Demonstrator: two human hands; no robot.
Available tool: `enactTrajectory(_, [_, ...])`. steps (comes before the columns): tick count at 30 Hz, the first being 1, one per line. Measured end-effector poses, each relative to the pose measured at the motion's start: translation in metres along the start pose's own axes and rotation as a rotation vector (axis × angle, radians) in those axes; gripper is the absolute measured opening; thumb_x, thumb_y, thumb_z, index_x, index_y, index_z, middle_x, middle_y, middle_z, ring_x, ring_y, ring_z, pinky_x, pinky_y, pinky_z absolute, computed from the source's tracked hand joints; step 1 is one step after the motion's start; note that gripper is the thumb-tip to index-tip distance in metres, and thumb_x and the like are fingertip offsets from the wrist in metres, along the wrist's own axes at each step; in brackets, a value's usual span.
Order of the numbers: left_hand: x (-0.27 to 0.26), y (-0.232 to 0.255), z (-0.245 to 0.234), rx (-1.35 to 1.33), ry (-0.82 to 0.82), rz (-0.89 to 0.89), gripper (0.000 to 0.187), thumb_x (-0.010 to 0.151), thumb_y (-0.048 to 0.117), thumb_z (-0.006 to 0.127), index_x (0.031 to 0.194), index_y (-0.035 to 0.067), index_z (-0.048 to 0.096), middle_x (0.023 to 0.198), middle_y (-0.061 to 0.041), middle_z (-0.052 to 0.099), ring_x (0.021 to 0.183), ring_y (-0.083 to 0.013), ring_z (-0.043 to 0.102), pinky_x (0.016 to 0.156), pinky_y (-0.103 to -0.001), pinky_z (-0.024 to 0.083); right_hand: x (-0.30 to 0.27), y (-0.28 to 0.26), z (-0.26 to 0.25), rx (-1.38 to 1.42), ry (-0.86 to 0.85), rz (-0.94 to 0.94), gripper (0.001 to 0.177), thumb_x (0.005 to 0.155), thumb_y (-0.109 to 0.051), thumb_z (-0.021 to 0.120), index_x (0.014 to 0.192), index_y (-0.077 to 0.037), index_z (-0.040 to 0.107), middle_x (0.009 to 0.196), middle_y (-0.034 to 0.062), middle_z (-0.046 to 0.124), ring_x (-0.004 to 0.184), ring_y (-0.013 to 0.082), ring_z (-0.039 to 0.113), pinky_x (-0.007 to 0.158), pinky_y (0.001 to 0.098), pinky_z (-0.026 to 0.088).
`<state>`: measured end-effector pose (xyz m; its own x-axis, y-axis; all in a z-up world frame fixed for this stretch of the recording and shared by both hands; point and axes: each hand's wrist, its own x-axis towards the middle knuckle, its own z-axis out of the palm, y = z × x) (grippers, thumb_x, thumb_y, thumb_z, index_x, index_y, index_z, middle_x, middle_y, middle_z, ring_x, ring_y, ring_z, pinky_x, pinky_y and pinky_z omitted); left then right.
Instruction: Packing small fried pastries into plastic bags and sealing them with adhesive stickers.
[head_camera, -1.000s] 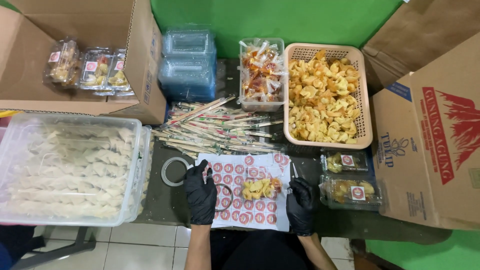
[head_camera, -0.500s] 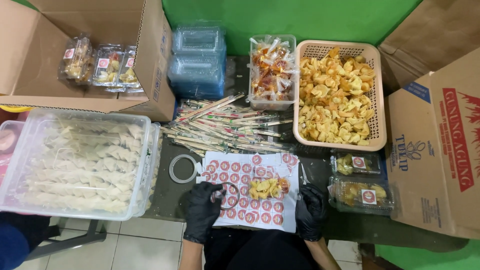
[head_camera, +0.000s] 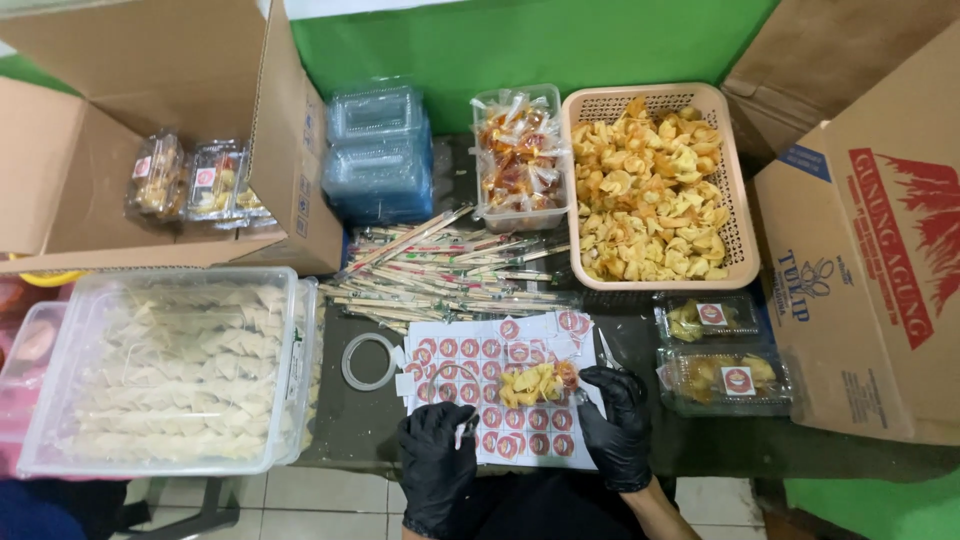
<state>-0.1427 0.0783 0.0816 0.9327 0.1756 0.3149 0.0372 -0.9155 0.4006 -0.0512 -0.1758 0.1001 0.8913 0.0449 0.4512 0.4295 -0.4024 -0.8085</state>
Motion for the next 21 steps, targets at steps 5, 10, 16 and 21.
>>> enactTrajectory(5, [0.030, 0.069, -0.035, 0.023, 0.259, 0.303, 0.017, 0.088, 0.032, 0.075, 0.105, 0.030, 0.075, 0.100, 0.005, 0.071, 0.092, -0.0256, 0.064, 0.087, -0.045, 0.044, 0.037, -0.065, -0.006, 0.331, -0.168, 0.190, 0.034, 0.082, -0.007, 0.081, 0.114, -0.005, 0.069, 0.130, 0.0120, 0.069, 0.103, 0.0200, 0.072, 0.086, 0.0307, 0.061])
enactTrajectory(10, [0.044, 0.104, -0.046, -0.031, 0.294, 0.512, 0.016, 0.090, 0.034, 0.070, 0.103, 0.030, 0.079, 0.096, 0.007, 0.070, 0.083, -0.0235, 0.059, 0.077, -0.044, 0.046, 0.041, -0.085, -0.003, 0.419, -0.023, 0.419, 0.044, 0.073, 0.004, 0.081, 0.116, -0.005, 0.074, 0.116, 0.0072, 0.078, 0.077, 0.0121, 0.072, 0.065, 0.0261, 0.058])
enactTrajectory(16, [0.055, 0.114, -0.044, -0.226, 0.245, 0.613, 0.023, 0.082, 0.036, 0.086, 0.101, 0.029, 0.076, 0.105, 0.007, 0.066, 0.089, -0.0220, 0.057, 0.069, -0.041, 0.049, 0.028, -0.066, -0.011, 0.258, 0.071, 0.146, 0.030, 0.081, 0.002, 0.075, 0.108, -0.011, 0.073, 0.101, 0.0046, 0.077, 0.090, 0.0162, 0.074, 0.076, 0.0282, 0.062])
enactTrajectory(21, [0.065, 0.131, -0.057, -0.418, 0.187, 0.097, 0.061, 0.100, 0.040, 0.061, 0.144, 0.000, 0.049, 0.144, -0.018, 0.062, 0.133, -0.0358, 0.064, 0.107, -0.043, 0.055, 0.021, -0.062, -0.014, 0.142, 0.065, -0.020, 0.036, 0.077, -0.010, 0.088, 0.109, -0.009, 0.071, 0.103, 0.0071, 0.079, 0.094, 0.0180, 0.079, 0.077, 0.0273, 0.067])
